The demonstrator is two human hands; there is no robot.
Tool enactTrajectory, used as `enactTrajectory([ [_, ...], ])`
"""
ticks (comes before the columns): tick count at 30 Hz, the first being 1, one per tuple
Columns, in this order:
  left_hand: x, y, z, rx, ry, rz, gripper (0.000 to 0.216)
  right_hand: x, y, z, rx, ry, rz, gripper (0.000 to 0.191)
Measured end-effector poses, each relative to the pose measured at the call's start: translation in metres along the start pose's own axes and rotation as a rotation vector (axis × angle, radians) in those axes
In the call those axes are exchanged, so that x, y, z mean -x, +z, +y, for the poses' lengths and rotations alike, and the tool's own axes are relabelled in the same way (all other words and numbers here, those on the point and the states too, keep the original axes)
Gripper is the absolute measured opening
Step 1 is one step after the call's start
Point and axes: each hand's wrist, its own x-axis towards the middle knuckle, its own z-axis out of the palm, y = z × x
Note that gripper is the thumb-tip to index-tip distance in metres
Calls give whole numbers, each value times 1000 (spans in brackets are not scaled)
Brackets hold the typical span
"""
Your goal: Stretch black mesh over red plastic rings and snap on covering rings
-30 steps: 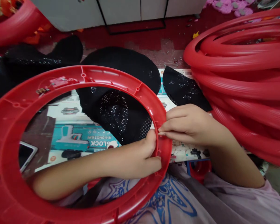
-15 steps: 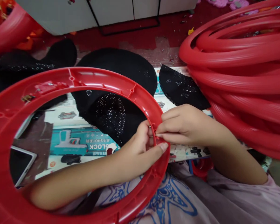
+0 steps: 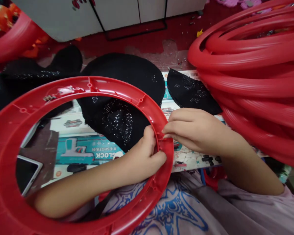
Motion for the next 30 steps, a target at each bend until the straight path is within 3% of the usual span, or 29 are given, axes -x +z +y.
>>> enactTrajectory([
  [5, 5, 1, 3, 1, -5, -96, 29, 1, 6, 1, 55, -64, 52, 24],
  [9, 6, 3, 1, -11, 6, -150, 38, -2, 9, 4, -6, -14, -30, 26],
  [12, 5, 5, 2, 162, -40, -174, 41, -3, 8, 6, -38, 37, -70, 28],
  [14, 2, 7, 5, 370, -60, -158, 38, -3, 6, 6, -41, 45, -77, 29],
  [17, -3, 9, 8, 513, -67, -4, 35, -3, 5, 5, -7, 16, -100, 29],
  [19, -6, 9, 6, 446, -47, 83, 36, -3, 6, 3, 42, 3, -102, 28],
  [21, -7, 6, 4, 316, -53, 86, 39, -3, 8, 1, 119, 38, -49, 27],
  [25, -7, -5, 3, 52, -69, -16, 33, -1, 11, -2, 280, 125, 105, 36],
  [30, -3, -14, 10, -74, -70, -150, 31, -1, 8, -4, 173, 72, 108, 32],
])
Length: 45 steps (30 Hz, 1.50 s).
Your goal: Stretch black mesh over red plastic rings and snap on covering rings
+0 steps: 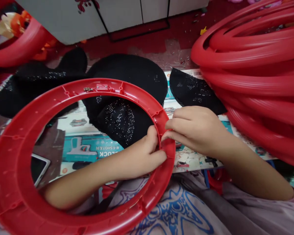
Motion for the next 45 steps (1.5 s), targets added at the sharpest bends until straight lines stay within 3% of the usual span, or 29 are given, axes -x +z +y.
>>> enactTrajectory([
  [4, 6, -1, 3, -72, 33, -87, 30, -1, -3, 1, -149, -51, -53, 26],
  [10, 13, 1, 3, -66, 29, -189, 44, -1, -5, 6, -330, -11, -153, 22],
  [12, 13, 6, 1, 51, 17, -186, 44, -2, -6, 7, -394, 43, -185, 20],
  [17, 7, 18, -1, 670, 125, -25, 46, -3, -7, 6, -407, 89, -117, 20],
  [20, 4, 21, 1, 751, 139, -23, 40, -3, -6, 5, -410, 64, -128, 18],
  [23, 1, 22, 1, 695, 130, 95, 38, -3, -5, 3, -339, 67, -156, 19],
  [27, 0, 17, -4, 396, 36, 184, 41, -3, -6, 3, -258, 117, -156, 16],
  [31, 3, 8, -4, 141, -45, 76, 42, -1, -10, 6, -247, 83, -186, 17],
  [34, 6, 5, -2, 52, -70, -18, 40, 0, -11, 7, -217, -12, -98, 23],
  [39, 10, 6, 2, -6, -67, -141, 36, -1, -9, 6, -249, -62, -60, 24],
  [45, 12, 5, 5, -13, -52, -172, 32, 0, -10, 7, -372, -4, -77, 23],
])
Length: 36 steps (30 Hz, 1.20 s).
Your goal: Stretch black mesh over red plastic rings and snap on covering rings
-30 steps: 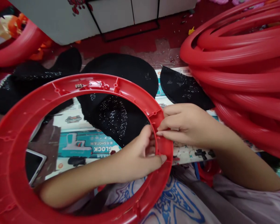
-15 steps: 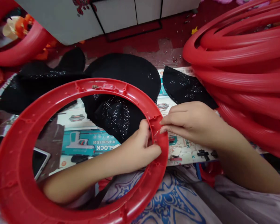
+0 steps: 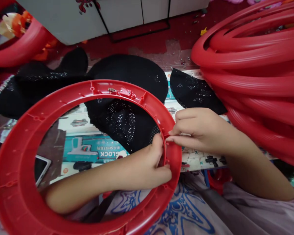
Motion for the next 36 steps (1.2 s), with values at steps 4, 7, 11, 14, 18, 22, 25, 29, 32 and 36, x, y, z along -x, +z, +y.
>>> enactTrajectory([
  [4, 0, 2, -5, -8, 56, 8, 30, -1, -3, 0, -9, 30, -34, 18],
  [7, 1, 3, -8, 3, 70, 21, 31, -2, -5, 0, 17, 41, -55, 16],
  [11, 3, 4, -10, 48, 117, 33, 40, -3, -6, -2, -18, 43, -42, 19],
  [14, 3, 4, -10, 103, 180, 18, 48, -3, -6, -3, -56, 89, -72, 23],
  [18, 3, 4, -10, 100, 137, 21, 54, -4, -6, -2, -33, 148, -110, 27],
  [22, 2, 6, -10, 220, 131, 9, 57, -3, -6, -1, -31, 151, -117, 27],
  [25, -2, 8, -6, 444, 143, -50, 59, -3, -7, -1, -34, 154, -126, 28],
  [29, -11, 12, 0, 667, 71, 51, 37, -4, -3, -2, 3, 159, -127, 27],
  [32, -15, 12, -2, 505, 27, 228, 24, -5, 0, -2, 57, 193, -116, 24],
  [36, -14, 6, -9, 231, 112, 268, 28, -3, -2, 0, 79, 140, -76, 19],
])
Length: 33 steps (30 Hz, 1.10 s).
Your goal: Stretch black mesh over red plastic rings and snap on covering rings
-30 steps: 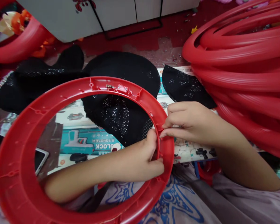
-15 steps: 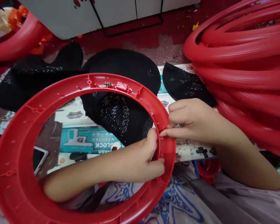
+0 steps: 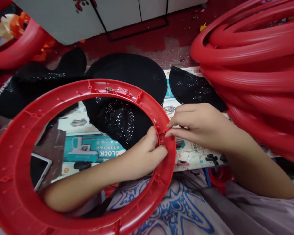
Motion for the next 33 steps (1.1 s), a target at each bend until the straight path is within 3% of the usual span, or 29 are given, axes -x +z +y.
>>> enactTrajectory([
  [6, 6, -4, 4, -149, 97, -183, 32, 3, 4, 3, 116, -283, 133, 29],
  [12, 10, -5, 2, -160, 15, -272, 49, 0, 10, 6, 129, -229, 103, 27],
  [15, 11, -3, 0, -69, 98, -302, 58, -1, 7, 7, 90, -207, 91, 29],
  [17, 10, 1, 0, -12, 164, -263, 54, 0, 6, 7, 94, -234, 79, 30],
  [22, 1, 14, -10, 128, 128, 90, 39, 0, 10, 7, 185, -274, 56, 29],
  [24, -4, 14, -15, 97, 153, 162, 31, 1, 12, 6, 246, -268, 78, 29],
  [28, -6, 5, -15, -55, 171, 195, 21, 3, 11, 2, 394, -167, 182, 28],
  [33, 3, -3, 0, -218, 58, 66, 18, 3, 6, -2, 404, -183, 231, 28],
])
